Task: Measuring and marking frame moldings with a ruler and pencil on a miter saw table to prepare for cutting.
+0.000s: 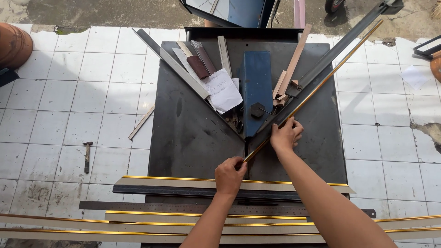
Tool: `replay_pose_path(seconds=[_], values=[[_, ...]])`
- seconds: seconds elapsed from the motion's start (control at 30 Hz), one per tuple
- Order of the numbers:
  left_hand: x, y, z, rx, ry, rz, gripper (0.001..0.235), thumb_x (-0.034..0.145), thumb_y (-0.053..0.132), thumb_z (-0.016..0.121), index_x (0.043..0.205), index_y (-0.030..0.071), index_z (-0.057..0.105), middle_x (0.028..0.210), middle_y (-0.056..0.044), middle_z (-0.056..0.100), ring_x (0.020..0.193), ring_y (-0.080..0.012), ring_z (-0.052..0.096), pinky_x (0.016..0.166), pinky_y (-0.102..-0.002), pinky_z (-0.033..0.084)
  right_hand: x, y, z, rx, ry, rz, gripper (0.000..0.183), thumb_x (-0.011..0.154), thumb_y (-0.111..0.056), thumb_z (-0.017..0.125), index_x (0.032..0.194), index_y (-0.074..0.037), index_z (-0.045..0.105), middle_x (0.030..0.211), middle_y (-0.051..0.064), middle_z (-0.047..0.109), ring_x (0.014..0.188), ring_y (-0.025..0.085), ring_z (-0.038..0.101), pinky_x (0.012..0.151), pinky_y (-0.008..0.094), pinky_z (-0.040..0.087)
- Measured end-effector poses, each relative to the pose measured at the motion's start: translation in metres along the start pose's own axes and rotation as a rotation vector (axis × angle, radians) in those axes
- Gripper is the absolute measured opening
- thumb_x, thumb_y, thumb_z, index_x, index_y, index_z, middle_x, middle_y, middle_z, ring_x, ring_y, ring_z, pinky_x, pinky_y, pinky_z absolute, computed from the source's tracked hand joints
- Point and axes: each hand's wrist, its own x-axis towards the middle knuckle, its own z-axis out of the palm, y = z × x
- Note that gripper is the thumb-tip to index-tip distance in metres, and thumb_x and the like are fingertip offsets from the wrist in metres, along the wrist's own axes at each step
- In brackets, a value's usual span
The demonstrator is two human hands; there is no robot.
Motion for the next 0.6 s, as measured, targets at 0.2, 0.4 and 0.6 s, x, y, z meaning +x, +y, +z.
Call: replay_pose_path(seconds=[0.2, 0.4, 0.6], values=[[0.006, 0.017, -0.026, 0.293, -0.01, 0.06, 0.013, 0.075, 0.027, 0.068, 0.085, 0.019, 0.066, 0.086, 0.0, 0.057, 0.086, -0.0198, 0.054, 0.065, -0.031, 0.046, -0.012, -0.001, 0.0, -0.162, 0.064, -0.226, 0.051, 0.097, -0.035, 0.028, 0.142, -0.017, 0.012, 0.14, 0.015, 0.017, 0.115, 0.036, 0.023, 0.081, 0.05, 0.019], [0.038, -0.016, -0.046, 0.44, 0.061, 0.143, 0.027, 0.084, 0.023, 0.054, 0.111, 0.02, 0.054, 0.116, -0.009, 0.047, 0.117, -0.032, 0.038, 0.097, -0.052, 0.026, 0.007, 0.019, -0.006, -0.39, 0.062, -0.359, 0.048, 0.096, -0.034, 0.028, 0.141, -0.021, 0.019, 0.147, 0.007, 0.014, 0.125, 0.033, 0.016, 0.085, 0.053, 0.02], [0.044, -0.036, -0.062, 0.588, -0.027, 0.262, 0.042, 0.087, 0.036, 0.046, 0.127, 0.023, 0.038, 0.13, -0.01, 0.035, 0.126, -0.0351, 0.025, 0.103, -0.053, 0.016, 0.028, 0.032, -0.003, -0.498, 0.049, -0.368, 0.051, 0.094, -0.044, 0.022, 0.141, -0.027, 0.012, 0.148, 0.003, 0.008, 0.131, 0.03, 0.009, 0.085, 0.053, 0.019]])
